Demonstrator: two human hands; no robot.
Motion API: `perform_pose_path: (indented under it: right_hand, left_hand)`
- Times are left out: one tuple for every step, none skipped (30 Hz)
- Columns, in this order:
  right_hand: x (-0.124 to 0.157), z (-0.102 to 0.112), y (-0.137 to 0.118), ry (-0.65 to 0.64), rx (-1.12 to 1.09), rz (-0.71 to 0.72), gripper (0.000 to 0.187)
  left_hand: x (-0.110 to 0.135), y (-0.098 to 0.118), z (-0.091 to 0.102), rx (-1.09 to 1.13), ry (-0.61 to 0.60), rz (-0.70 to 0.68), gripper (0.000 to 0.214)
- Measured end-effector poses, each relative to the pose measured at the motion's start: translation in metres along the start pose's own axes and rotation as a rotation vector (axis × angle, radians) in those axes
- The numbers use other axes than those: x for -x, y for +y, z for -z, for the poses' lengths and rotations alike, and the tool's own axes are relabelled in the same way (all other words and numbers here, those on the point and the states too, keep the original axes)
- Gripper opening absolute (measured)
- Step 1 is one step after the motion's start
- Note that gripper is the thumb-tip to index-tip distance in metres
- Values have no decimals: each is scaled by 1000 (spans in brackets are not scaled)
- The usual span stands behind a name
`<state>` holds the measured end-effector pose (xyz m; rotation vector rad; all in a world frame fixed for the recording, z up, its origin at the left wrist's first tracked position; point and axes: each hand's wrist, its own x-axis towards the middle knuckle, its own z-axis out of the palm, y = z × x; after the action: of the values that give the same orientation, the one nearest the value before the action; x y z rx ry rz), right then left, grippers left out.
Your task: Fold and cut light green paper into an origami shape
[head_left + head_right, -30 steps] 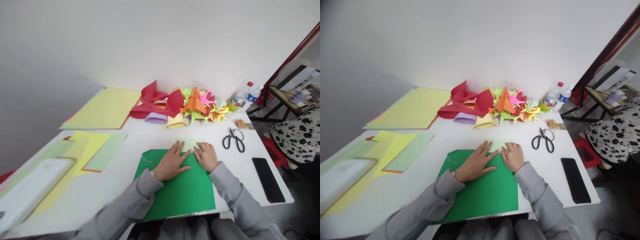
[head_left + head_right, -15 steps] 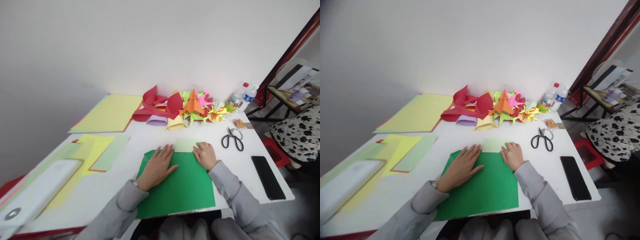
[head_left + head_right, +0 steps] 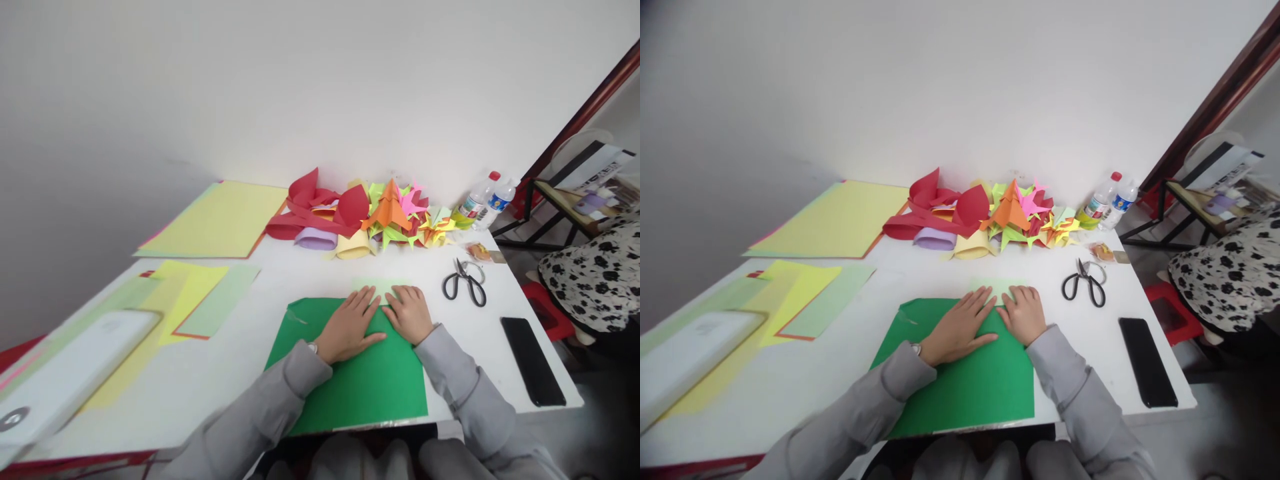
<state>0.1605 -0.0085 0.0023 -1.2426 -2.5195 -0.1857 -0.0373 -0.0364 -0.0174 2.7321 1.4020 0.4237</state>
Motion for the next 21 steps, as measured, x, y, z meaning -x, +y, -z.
perform_pose_path:
  right_hand:
    - [0, 2, -2, 9, 8, 20, 34]
    - [1, 3, -4, 16, 15, 44, 35]
    - [1, 5, -6, 20, 21, 68, 36]
    - [1, 5, -8, 24, 26, 88, 36]
    - [1, 5, -9, 26, 30, 103, 35]
    - [2, 5, -10, 27, 35, 113, 34]
    - [2, 4, -11, 29, 40, 117, 32]
    - [2, 3, -11, 35, 46, 115, 30]
    - [2, 2, -11, 42, 54, 111, 27]
    - [2, 2, -10, 52, 61, 107, 25]
    - [3, 1, -9, 60, 67, 105, 24]
    - [4, 1, -8, 71, 71, 100, 23]
    - [5, 1, -6, 82, 73, 94, 22]
    - [7, 2, -4, 94, 74, 86, 22]
    - [9, 3, -2, 106, 75, 78, 21]
    - [11, 4, 0, 119, 78, 69, 21]
    - [14, 6, 2, 131, 82, 58, 20]
    - [16, 7, 4, 143, 88, 46, 20]
    - [19, 9, 6, 152, 94, 33, 20]
    - [21, 10, 8, 158, 98, 19, 21]
    - [23, 12, 10, 162, 101, 6, 21]
  left_hand:
    - [0, 0, 0, 3, 4, -2, 80]
    - [0, 0, 1, 6, 5, -4, 80]
    - [-1, 1, 1, 6, 2, -6, 81]
    - [-1, 1, 2, 5, -3, -7, 81]
    - [-1, 2, 3, 3, -7, -4, 81]
    - [-1, 2, 3, 1, -9, -1, 81]
    - [-2, 3, 3, 0, -8, 2, 82]
    - [-2, 3, 4, -1, -7, 4, 82]
    - [-2, 3, 4, 0, -4, 4, 81]
    - [-2, 3, 4, 2, -2, 3, 81]
    - [-1, 3, 4, 5, -1, 2, 81]
    - [-1, 3, 4, 7, -1, 2, 80]
    - [-1, 3, 4, 8, -3, 3, 81]
    - [-1, 3, 4, 9, -7, 4, 81]
    - [-1, 2, 4, 8, -9, 6, 82]
    - [-1, 2, 4, 8, -10, 6, 82]
    - [-2, 2, 4, 9, -10, 6, 82]
    - [-2, 2, 5, 10, -8, 5, 82]
    - [-2, 2, 5, 11, -6, 5, 82]
    - [-2, 2, 5, 13, -5, 6, 82]
    - [-2, 3, 5, 14, -5, 7, 82]
